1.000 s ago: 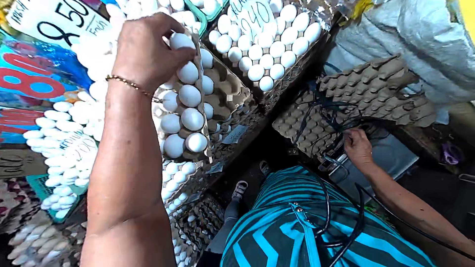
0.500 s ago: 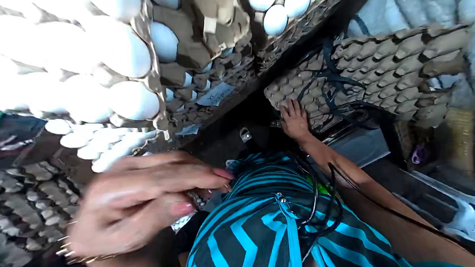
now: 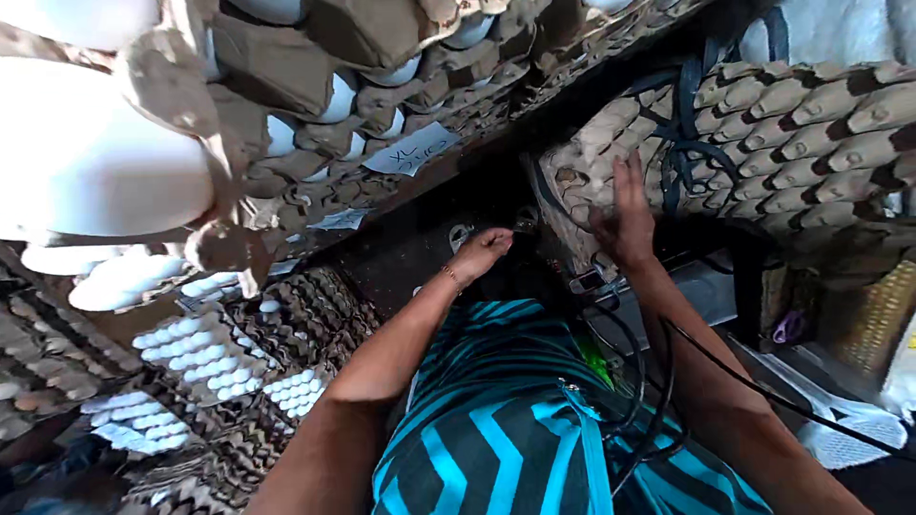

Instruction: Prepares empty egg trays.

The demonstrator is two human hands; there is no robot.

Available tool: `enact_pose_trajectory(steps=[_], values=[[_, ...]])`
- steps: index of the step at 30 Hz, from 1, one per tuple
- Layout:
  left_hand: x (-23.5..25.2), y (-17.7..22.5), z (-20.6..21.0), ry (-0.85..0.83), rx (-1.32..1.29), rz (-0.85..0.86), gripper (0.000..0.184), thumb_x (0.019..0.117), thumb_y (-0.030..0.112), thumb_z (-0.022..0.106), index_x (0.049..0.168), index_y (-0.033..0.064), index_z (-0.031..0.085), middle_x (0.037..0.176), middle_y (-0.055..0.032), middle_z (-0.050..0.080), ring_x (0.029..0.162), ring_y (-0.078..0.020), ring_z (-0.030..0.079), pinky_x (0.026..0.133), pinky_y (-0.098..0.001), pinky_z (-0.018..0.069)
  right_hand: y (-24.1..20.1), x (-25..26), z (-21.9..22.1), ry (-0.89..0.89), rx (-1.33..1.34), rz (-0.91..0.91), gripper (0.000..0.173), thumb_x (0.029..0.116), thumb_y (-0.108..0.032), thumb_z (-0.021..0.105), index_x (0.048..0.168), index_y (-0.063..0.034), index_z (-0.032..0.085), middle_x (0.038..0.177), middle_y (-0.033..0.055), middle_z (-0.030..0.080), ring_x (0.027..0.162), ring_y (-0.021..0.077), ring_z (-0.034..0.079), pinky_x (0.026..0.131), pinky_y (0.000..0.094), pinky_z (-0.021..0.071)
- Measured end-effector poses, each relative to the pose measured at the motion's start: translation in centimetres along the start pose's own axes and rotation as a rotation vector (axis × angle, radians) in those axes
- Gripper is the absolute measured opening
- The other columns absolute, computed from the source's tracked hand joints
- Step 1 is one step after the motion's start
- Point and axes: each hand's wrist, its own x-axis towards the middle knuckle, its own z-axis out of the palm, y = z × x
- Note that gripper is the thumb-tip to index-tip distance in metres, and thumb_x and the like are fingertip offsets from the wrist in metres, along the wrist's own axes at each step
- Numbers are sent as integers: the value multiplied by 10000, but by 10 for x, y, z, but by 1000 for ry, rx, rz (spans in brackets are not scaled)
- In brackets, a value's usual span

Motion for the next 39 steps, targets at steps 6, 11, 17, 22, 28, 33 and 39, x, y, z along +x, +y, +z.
enact_pose_trajectory(steps=[6,11,17,22,28,33,39], values=[[105,18,37,-99,526,-74,376,1082,182,473,1391,5,592,1372,-240,611,1286,-371,588,1104,-553,437,24,-29,-44,111,114,103,613,1032,-176,578,1576,-4,357,1392,267,600,1207,414,648,1018,572,516],[146,34,61,-14,582,-110,501,1076,324,514,1433,-27,522,1373,-291,583,1316,-431,547,1105,-614,410,42,-33,-70,222,146,117,501,1023,-149,561,1455,95,488,1246,307,667,1119,412,688,986,550,530],[179,42,76,147,176,-151,685,1030,218,604,1603,66,262,1498,-242,496,1314,-391,559,1056,-560,492,66,-38,-85,344,242,79,341,1022,-120,573,1271,103,638,1178,283,696,1062,297,714,957,413,561],[167,50,87,206,97,-173,512,1016,182,605,1481,23,463,1414,-238,562,1271,-368,582,1044,-543,490,59,-34,-82,351,296,73,435,1011,-136,614,1376,99,579,1299,272,661,1191,282,677,1049,386,524],[106,80,133,328,-42,-30,563,1034,329,588,1470,18,415,1235,-222,651,1152,-317,645,1000,-512,517,32,-45,-64,272,111,43,490,1033,-154,582,1481,28,500,1410,242,596,1261,342,627,1049,464,525],[64,113,162,156,-297,191,475,1078,230,468,1482,-11,405,1195,-188,656,1118,-225,633,1000,-411,500,-1,-58,-52,180,-147,156,556,1077,-312,485,1550,-27,420,1606,202,406,1427,388,469,1107,585,424],[40,120,181,71,-246,275,430,1077,229,485,1443,5,516,1196,-160,687,1092,-211,662,974,-415,528,8,-68,-66,240,-255,386,808,963,-376,647,1585,13,309,1577,296,391,1309,492,543,960,658,491]])
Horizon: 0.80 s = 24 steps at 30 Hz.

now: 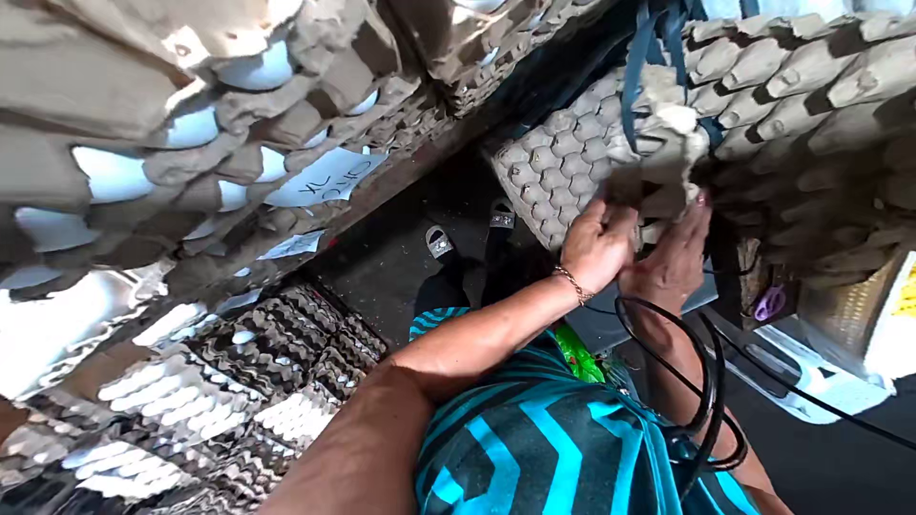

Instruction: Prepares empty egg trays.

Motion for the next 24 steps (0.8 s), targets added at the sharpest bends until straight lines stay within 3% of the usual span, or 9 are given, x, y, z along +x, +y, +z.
enact_pose_trajectory(steps=[2,6,9,12,14,17,20,24], values=[[3,-11,-4,-74,106,26,476,1080,272,494,1490,31,502,1439,-186,552,1347,-278,520,1154,-472,397,9,10,-2,49,-6,21,845,955,-365,695,1597,-3,282,1470,307,505,1193,490,619,894,640,531],[22,-45,-23,-81,199,59,481,1069,277,519,1508,81,506,1480,-189,502,1379,-291,473,1150,-466,394,18,17,-12,75,-34,3,884,949,-372,704,1612,-9,247,1298,316,625,1077,500,666,831,649,537],[58,-76,-55,99,326,-68,614,1065,331,518,1571,23,358,1555,-268,410,1452,-370,405,1194,-516,351,22,22,-32,-26,21,77,900,943,-385,707,1621,-35,229,1332,308,611,1118,513,647,881,687,509],[97,-98,-87,272,296,-281,714,1067,341,518,1608,-8,211,1612,-270,320,1500,-364,337,1228,-503,299,25,25,-45,-43,14,120,844,933,-411,711,1566,-6,326,1137,323,676,967,527,680,813,694,506],[113,-104,-94,248,257,-348,632,1083,334,498,1592,18,295,1566,-233,427,1462,-346,410,1202,-523,332,28,26,-49,-74,25,131,745,940,-407,716,1489,2,424,1105,321,679,965,526,678,816,701,498],[118,-105,-90,264,214,-405,560,1030,366,595,1469,38,481,1415,-214,569,1345,-341,522,1113,-551,418,33,27,-51,-105,24,123,692,943,-409,714,1443,-4,461,1085,318,679,958,531,675,802,706,495],[106,-91,-82,316,243,-407,582,983,384,679,1397,21,491,1303,-237,612,1244,-357,579,1038,-558,467,37,24,-44,-91,11,58,687,956,-390,701,1470,-14,446,1144,333,657,1007,555,654,806,713,493],[85,-66,-65,344,351,-334,560,973,389,692,1329,-9,521,1227,-236,641,1163,-361,630,991,-559,505,25,9,-24,-78,-6,23,669,956,-281,693,1517,-28,430,1272,340,605,1123,547,615,855,689,502]])
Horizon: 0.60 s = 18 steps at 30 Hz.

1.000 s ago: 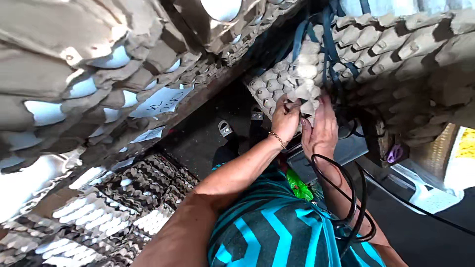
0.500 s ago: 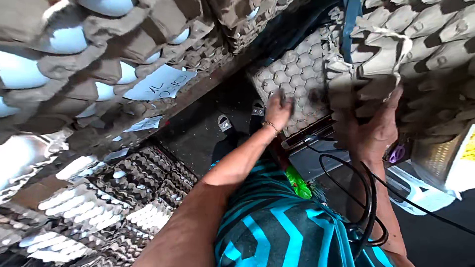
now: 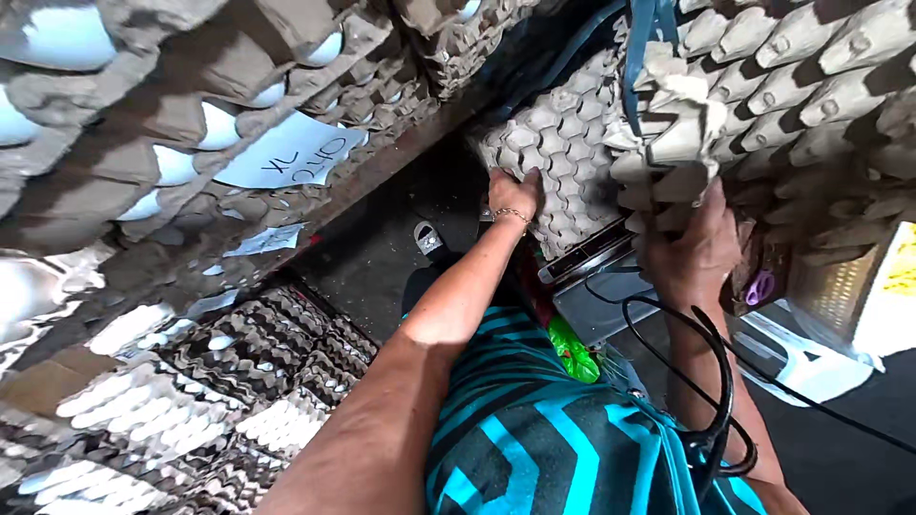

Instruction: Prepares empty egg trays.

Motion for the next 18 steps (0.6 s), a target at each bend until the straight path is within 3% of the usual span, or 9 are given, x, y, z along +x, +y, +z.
enact_pose_trajectory(steps=[2,4,6,8,11,12,15,18], values=[[-15,4,3,13,24,59,532,969,387,705,1291,3,528,1175,-203,650,1107,-327,645,964,-531,517,-4,-4,7,63,4,-2,636,937,-231,715,1496,-41,479,1259,317,629,1119,520,634,855,663,514],[-20,-1,5,35,15,124,477,962,383,716,1229,26,545,1059,-151,664,1008,-289,660,904,-510,534,-4,-4,8,77,16,16,655,939,-241,719,1506,-35,463,1270,311,630,1131,513,632,875,662,509],[-21,-4,5,51,35,154,445,974,385,701,1221,43,560,1038,-125,674,998,-272,666,900,-505,534,-2,-5,6,85,20,14,671,943,-259,721,1510,-23,451,1275,317,624,1130,515,630,882,659,508],[-20,-9,5,53,59,148,468,1006,370,652,1323,40,553,1155,-142,689,1097,-290,667,965,-520,524,-3,-4,7,107,12,-7,670,936,-255,730,1503,-17,465,1262,321,634,1130,516,635,892,646,511],[-22,-16,10,-33,89,146,582,1040,346,586,1504,20,457,1442,-200,564,1331,-328,557,1125,-519,438,-6,-3,10,105,3,-44,655,927,-235,733,1490,-15,481,1242,314,643,1111,506,645,867,644,518],[-21,-17,13,-70,91,152,577,1045,339,579,1501,7,457,1481,-208,525,1375,-330,516,1156,-506,408,-8,-3,11,99,10,-46,650,925,-222,736,1489,-17,485,1243,313,644,1111,509,644,861,646,518],[-16,-11,25,-98,-10,174,693,1035,297,598,1593,19,294,1529,-196,488,1396,-309,502,1173,-474,399,-10,-4,12,85,8,-52,647,925,-200,728,1499,-33,481,1239,310,641,1087,517,646,820,645,526],[-7,-4,25,52,-41,151,804,966,300,688,1607,62,264,1616,-213,342,1470,-343,387,1198,-502,345,-7,-6,8,61,-5,-57,661,929,-201,722,1511,-34,456,1231,315,632,1068,511,649,804,643,528]])
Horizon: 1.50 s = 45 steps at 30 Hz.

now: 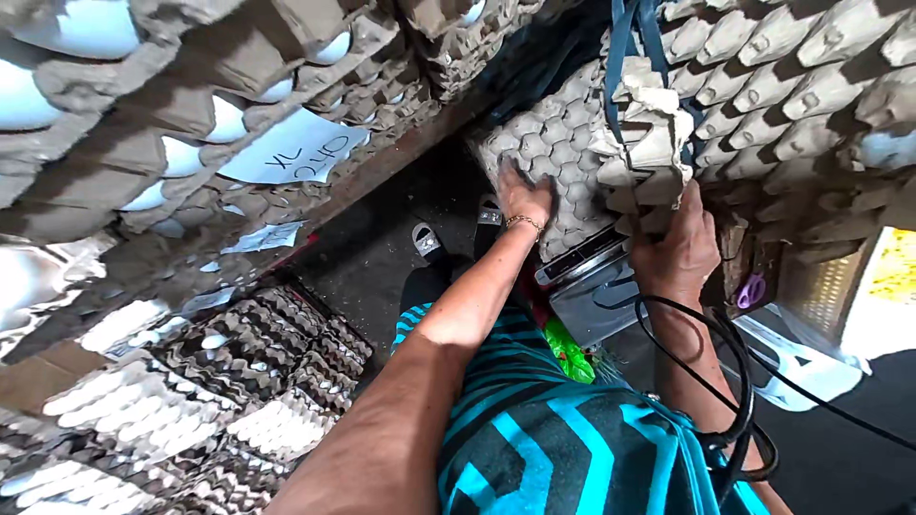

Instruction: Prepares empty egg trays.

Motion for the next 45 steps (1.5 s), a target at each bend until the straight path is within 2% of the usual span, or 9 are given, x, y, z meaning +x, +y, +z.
enact_pose_trajectory(steps=[4,7,12,16,21,27,31,39,45], values=[[39,-14,-11,58,9,-62,870,956,299,692,1617,11,204,1675,-236,193,1548,-357,231,1243,-504,261,3,1,-3,-1,20,-24,653,925,-169,717,1506,-20,459,1238,319,636,1081,525,645,801,653,526],[49,-15,-8,-2,-10,-80,790,976,259,654,1611,19,250,1645,-209,299,1517,-327,315,1232,-488,293,3,1,-3,10,25,-48,619,948,-188,700,1494,-11,468,1225,316,643,1066,527,649,785,639,535],[19,9,8,-33,58,-28,734,974,255,656,1609,98,325,1712,-196,42,1537,-385,231,1209,-520,305,4,2,0,-4,8,-50,631,953,-211,699,1508,-27,463,1252,296,649,1087,510,656,788,640,543],[29,7,5,105,-24,-95,823,938,261,709,1603,63,267,1611,-235,321,1465,-363,374,1179,-496,366,6,6,-5,-9,6,-33,636,948,-218,711,1508,-39,468,1251,288,654,1108,506,651,820,641,538],[50,-9,-13,173,-37,-148,526,950,278,725,1380,33,547,1310,-218,607,1232,-344,582,1043,-505,474,6,8,-5,-15,8,-31,617,956,-236,715,1493,-33,487,1247,279,663,1111,503,653,828,634,541],[60,-9,-41,126,446,47,518,989,468,637,1335,84,604,1363,-164,614,1212,-354,630,978,-590,512,8,9,-9,-10,5,-30,624,950,-247,726,1489,-34,493,1233,290,664,1082,507,661,805,633,542],[62,-3,-37,107,621,70,454,1018,378,574,1356,74,595,1395,-167,598,1219,-352,636,969,-570,528,10,8,-8,17,-8,-49,614,949,-241,724,1482,-36,499,1222,286,667,1055,498,672,778,627,547],[28,7,-38,4,378,193,371,1013,251,577,1268,-15,623,1384,-249,532,1290,-387,533,1074,-500,460,15,11,-14,33,-22,-14,607,957,-260,712,1484,-39,506,1217,307,664,1067,520,663,802,655,527],[40,-7,-45,-21,121,195,198,936,200,689,1061,48,664,1399,-190,466,1252,-283,525,1008,-421,494,24,20,-24,-52,-9,13,668,951,-305,720,1506,-34,464,1281,317,629,1134,531,632,871,687,505]])
